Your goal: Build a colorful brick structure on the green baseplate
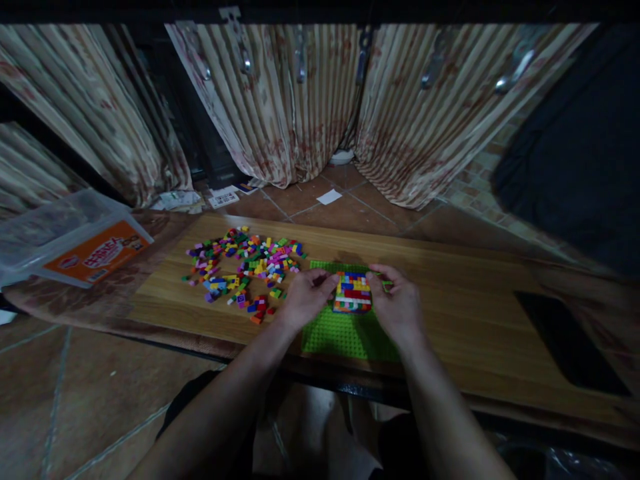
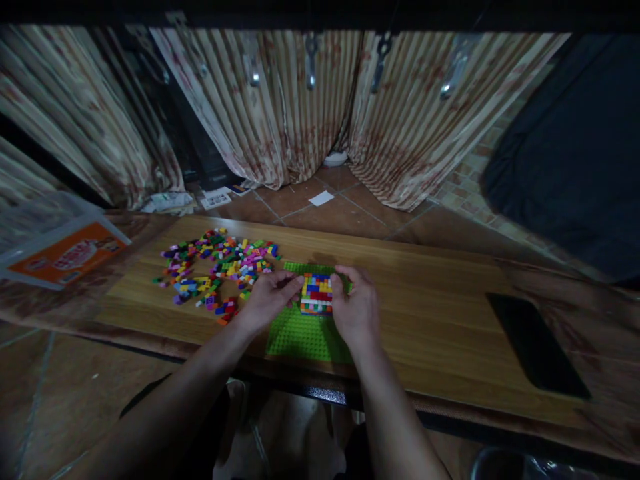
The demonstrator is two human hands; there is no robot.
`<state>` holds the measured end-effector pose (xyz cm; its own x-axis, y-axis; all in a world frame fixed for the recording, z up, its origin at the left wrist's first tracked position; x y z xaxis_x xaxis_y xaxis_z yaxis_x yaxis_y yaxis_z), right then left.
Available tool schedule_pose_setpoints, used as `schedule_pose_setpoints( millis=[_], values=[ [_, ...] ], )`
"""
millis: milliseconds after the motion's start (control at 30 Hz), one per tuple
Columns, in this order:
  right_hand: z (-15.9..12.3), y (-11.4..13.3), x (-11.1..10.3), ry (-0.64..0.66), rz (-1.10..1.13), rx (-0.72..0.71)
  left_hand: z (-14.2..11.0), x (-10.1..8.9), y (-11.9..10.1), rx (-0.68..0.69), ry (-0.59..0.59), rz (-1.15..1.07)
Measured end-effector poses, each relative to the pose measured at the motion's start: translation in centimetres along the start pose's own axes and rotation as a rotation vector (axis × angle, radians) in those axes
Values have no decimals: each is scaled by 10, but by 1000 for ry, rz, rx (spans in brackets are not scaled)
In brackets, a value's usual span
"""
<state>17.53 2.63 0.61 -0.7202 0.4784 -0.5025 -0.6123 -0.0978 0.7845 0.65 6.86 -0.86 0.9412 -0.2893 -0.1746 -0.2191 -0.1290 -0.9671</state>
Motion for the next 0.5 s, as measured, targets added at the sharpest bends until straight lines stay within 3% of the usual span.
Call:
schedule_pose_setpoints(
  millis=[133, 267, 500],
  values=[
    [-2, 2, 6, 94, -73, 29, 3, 2, 1, -29, -40, -36],
    [-3, 2, 9, 103, -48, 34, 4, 4, 5, -63, -65, -91],
    [-2, 2, 11, 75, -23, 50, 9, 4, 10, 67, -74, -38]
  ],
)
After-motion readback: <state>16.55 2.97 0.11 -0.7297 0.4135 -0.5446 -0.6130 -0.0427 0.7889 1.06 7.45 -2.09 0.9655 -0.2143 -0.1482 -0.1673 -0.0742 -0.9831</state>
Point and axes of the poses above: each hand's wrist, its own z-axis towards the middle knuckle, its own x-axis out of the palm, y = z × x, the point moved 3 cm from there along z, towards the middle knuckle, and after that the axes turned 5 degrees about -x, right-handed, at the moved point
